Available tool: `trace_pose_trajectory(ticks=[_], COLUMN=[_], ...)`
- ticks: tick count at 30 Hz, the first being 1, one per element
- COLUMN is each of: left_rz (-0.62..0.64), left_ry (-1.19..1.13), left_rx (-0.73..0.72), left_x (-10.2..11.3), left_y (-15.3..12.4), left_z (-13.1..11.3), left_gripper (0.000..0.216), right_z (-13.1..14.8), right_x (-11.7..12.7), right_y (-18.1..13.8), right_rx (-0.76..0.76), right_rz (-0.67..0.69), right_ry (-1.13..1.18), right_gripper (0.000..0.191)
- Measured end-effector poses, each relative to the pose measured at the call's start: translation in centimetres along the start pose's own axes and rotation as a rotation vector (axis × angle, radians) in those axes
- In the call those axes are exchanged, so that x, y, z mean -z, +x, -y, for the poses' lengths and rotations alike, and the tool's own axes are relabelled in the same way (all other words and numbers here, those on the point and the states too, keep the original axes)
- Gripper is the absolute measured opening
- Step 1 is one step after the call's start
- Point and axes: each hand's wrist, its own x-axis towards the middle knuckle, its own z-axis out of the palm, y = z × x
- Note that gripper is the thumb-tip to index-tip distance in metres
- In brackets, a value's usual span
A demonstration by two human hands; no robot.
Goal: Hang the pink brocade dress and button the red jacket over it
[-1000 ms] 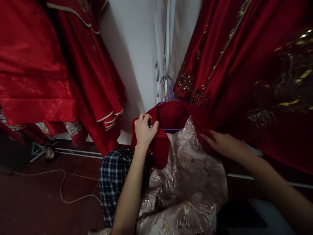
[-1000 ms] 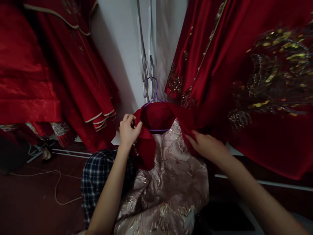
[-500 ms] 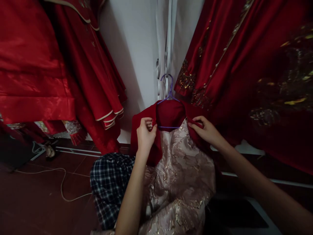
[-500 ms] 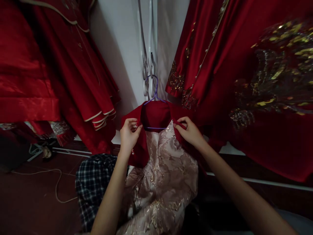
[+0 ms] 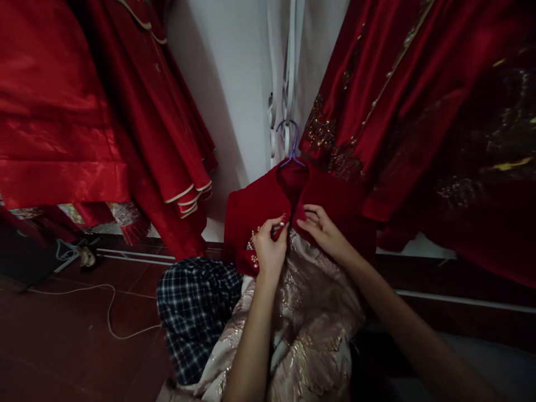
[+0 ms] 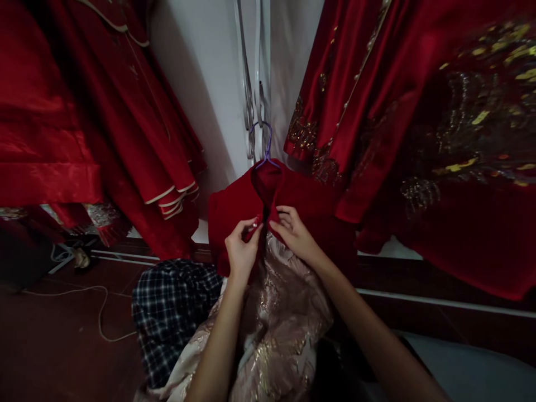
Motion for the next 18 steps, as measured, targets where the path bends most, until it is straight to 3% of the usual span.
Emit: trace_pose_trajectory(ticks=[3, 5, 12, 18], left_rz=[-0.097, -0.107, 0.069, 0.268], left_ry=[-0.055, -0.063, -0.012, 0.208], left_rx=[0.058, 0.093, 0.047, -0.151], left_x=[-0.6, -0.7, -0.1, 1.4], left_y=[-0.1, 0.2, 1.0, 2.2], left_z=[-0.3, -0.5, -0.4, -1.5], left_gripper=[0.019, 0.018, 0.008, 0.014], right_z=[0.8, 1.5, 1.9, 1.3], right_x=[1.3, 2.0, 1.2, -0.1], right_y=[-0.2, -0.1, 0.5, 0.5], right_rx=[-0.004, 0.006, 0.1, 0.129], right_rz=[0.209, 0.247, 0.142, -0.046], right_ry=[-0.026, -0.061, -0.149, -0.188], right_gripper=[0.043, 0.04, 0.035, 0.034])
